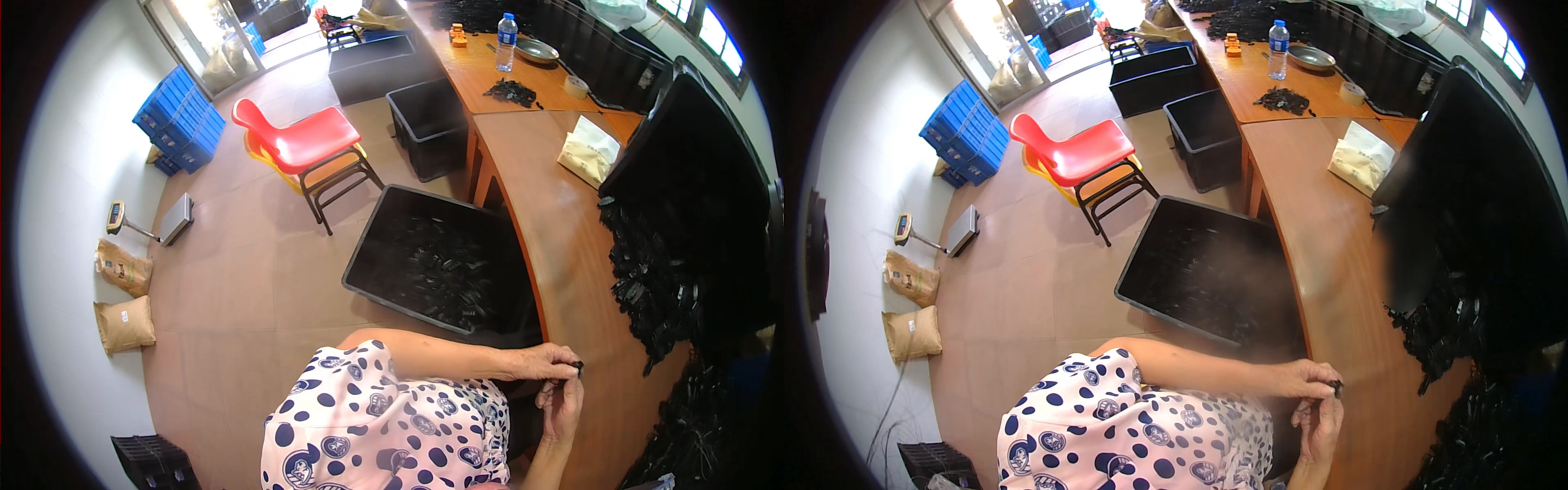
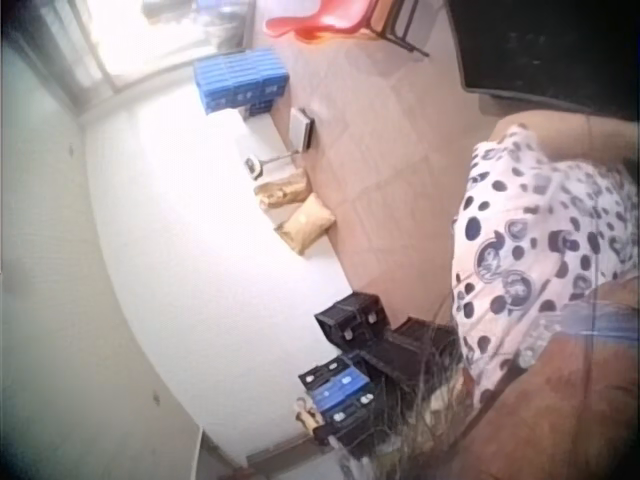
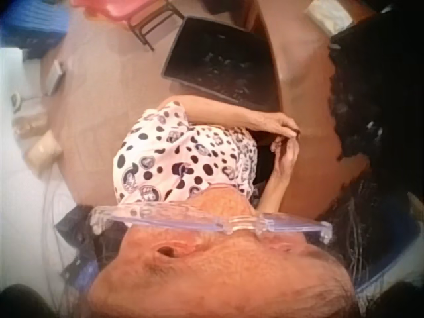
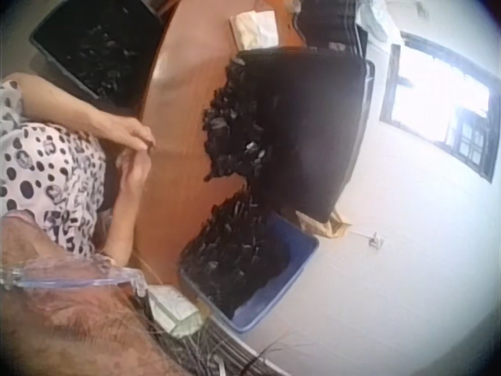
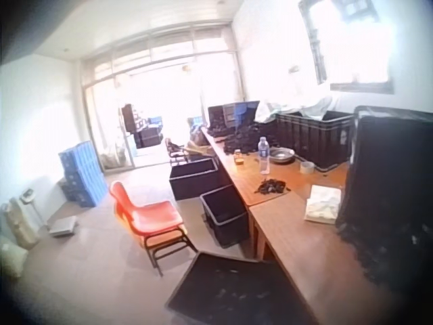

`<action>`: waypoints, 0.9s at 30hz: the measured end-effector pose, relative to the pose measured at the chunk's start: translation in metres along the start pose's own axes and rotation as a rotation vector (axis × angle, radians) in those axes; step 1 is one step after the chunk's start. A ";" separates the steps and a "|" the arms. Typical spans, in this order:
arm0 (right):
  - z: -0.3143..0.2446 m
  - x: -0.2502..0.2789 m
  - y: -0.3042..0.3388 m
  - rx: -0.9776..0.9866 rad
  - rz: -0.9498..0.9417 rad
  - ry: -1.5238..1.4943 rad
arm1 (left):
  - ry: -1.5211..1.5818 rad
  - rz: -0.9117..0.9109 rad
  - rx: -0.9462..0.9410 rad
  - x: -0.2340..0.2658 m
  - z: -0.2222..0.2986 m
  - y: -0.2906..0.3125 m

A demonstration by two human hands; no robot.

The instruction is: The person repeatedly picks up plastic buckle components from the table, snaps the pieces together by hand to assemble them, and drops the assembled buckles into a container below the table.

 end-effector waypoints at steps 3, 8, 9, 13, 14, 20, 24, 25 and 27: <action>0.009 -0.017 0.003 -0.037 0.031 0.043 | 0.119 -0.023 0.087 0.005 -0.009 0.017; 0.025 -0.038 0.001 -0.027 0.042 0.016 | 0.006 0.106 -0.006 0.031 -0.014 0.034; 0.015 -0.047 0.004 -0.012 0.072 0.063 | 0.035 0.107 0.036 0.032 -0.009 0.039; 0.005 -0.048 0.017 0.157 0.093 0.239 | -0.092 0.098 -0.106 0.023 0.023 0.055; 0.004 -0.047 0.022 0.151 0.105 0.259 | -0.118 0.066 -0.176 0.020 0.030 0.056; -0.035 -0.042 0.058 0.242 0.200 0.989 | -0.532 -0.014 -0.203 -0.003 0.032 0.065; -0.042 -0.053 0.084 0.404 0.174 1.251 | -0.448 -0.016 -0.056 -0.014 0.013 0.076; -0.041 -0.058 0.090 0.451 0.158 1.329 | -0.443 0.000 -0.068 -0.015 0.012 0.079; -0.046 -0.060 0.097 0.499 0.161 1.331 | -0.389 0.000 -0.012 -0.017 0.008 0.081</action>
Point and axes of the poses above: each hand's wrist, its own y-axis away from the middle knuckle, its own x-axis out of the back of the hand, z = x × y, the point moved 9 cm from there along -y, towards the middle knuckle, and after that the axes turned 2 degrees about x, right-handed, at the moved point
